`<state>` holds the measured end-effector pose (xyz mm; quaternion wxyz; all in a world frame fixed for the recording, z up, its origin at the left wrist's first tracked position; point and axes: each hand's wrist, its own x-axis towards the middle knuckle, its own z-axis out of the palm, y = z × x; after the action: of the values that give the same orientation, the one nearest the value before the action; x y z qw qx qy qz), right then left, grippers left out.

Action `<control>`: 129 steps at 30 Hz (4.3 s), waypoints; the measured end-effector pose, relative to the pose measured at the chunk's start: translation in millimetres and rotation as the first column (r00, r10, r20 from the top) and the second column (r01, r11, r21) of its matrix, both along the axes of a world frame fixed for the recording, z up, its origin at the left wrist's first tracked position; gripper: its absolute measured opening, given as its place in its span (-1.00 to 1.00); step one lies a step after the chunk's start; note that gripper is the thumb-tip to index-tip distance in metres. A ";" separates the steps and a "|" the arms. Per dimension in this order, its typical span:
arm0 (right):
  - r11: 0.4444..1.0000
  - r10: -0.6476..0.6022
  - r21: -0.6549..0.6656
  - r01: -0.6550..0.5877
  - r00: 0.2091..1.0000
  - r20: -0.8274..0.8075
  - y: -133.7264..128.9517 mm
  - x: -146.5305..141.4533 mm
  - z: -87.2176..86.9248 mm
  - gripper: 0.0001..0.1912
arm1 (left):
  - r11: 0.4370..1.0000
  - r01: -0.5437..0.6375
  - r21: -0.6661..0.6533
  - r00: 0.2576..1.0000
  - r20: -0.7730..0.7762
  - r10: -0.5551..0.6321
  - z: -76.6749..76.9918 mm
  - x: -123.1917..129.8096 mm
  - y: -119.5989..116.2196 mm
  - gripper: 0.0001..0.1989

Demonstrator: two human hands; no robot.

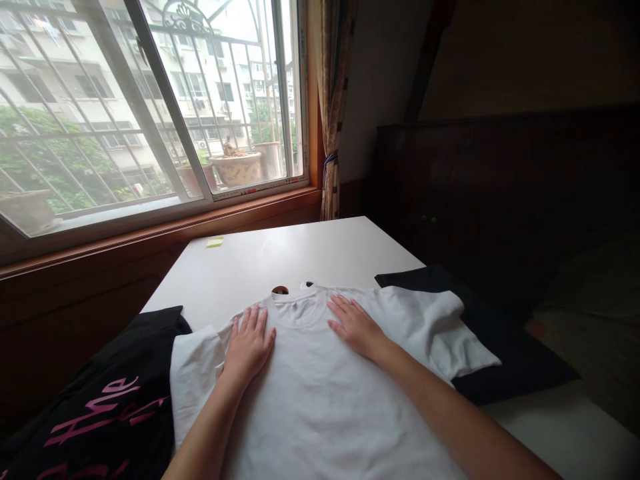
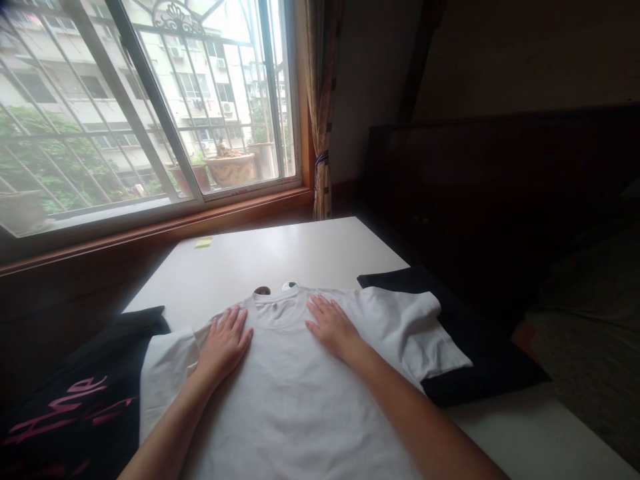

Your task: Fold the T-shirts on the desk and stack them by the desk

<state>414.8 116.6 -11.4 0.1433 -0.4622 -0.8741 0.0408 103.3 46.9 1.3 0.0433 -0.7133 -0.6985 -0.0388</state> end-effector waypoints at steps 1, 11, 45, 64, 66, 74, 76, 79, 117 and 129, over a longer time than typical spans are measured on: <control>1.000 -0.007 -0.002 0.007 1.000 0.000 0.2 -0.1 -1.5 -0.43 | 1.000 0.001 0.000 1.000 -0.001 -0.001 -0.4 -0.3 0.0 -0.40; 1.000 -0.030 -0.001 0.030 1.000 -0.007 -2.2 3.2 0.9 -0.43 | 1.000 0.008 -0.008 1.000 0.004 -0.008 -1.9 -1.7 0.4 -0.40; 0.999 -0.034 0.009 0.034 0.999 0.006 -2.4 3.5 1.6 -0.44 | 1.000 0.006 0.007 1.000 -0.005 -0.006 -4.5 -1.9 0.4 -0.42; 0.999 -0.029 0.031 0.029 1.000 0.000 -2.3 3.5 1.2 -0.45 | 1.000 0.006 0.009 1.000 -0.001 -0.006 -2.6 -0.9 -0.3 -0.41; 0.999 -0.030 0.032 0.030 1.000 0.001 -2.1 3.5 0.8 -0.44 | 1.000 0.007 0.012 1.000 0.002 -0.007 -2.8 -1.1 -0.3 -0.42; 0.999 -0.034 0.029 0.034 0.999 0.004 -2.4 3.4 0.4 -0.45 | 1.000 0.012 0.011 1.000 -0.001 -0.012 -4.9 -2.2 0.3 -0.42; 0.999 -0.033 0.029 0.033 0.999 -0.001 -2.5 3.6 0.3 -0.45 | 1.000 0.011 0.011 1.000 -0.003 -0.011 -4.9 -2.2 0.2 -0.42; 0.999 -0.034 0.016 0.034 0.999 0.002 -2.4 3.7 0.5 -0.44 | 1.000 0.008 0.012 1.000 -0.007 -0.008 -5.3 -2.3 0.2 -0.42; 0.999 -0.025 0.038 0.026 1.000 -0.011 -1.2 4.5 -3.4 -0.44 | 0.995 0.058 0.085 0.998 0.033 -0.061 0.5 -3.5 -2.1 -0.53; 0.999 -0.018 0.040 0.018 1.000 -0.001 -3.3 8.4 -2.4 -0.45 | 0.995 -0.087 0.048 0.995 -0.051 0.090 59.2 -25.7 -20.3 -0.64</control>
<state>423.2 113.3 -13.8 0.1530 -0.4672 -0.8705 0.0223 77.7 26.6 60.5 0.0800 -0.6812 -0.7270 -0.0337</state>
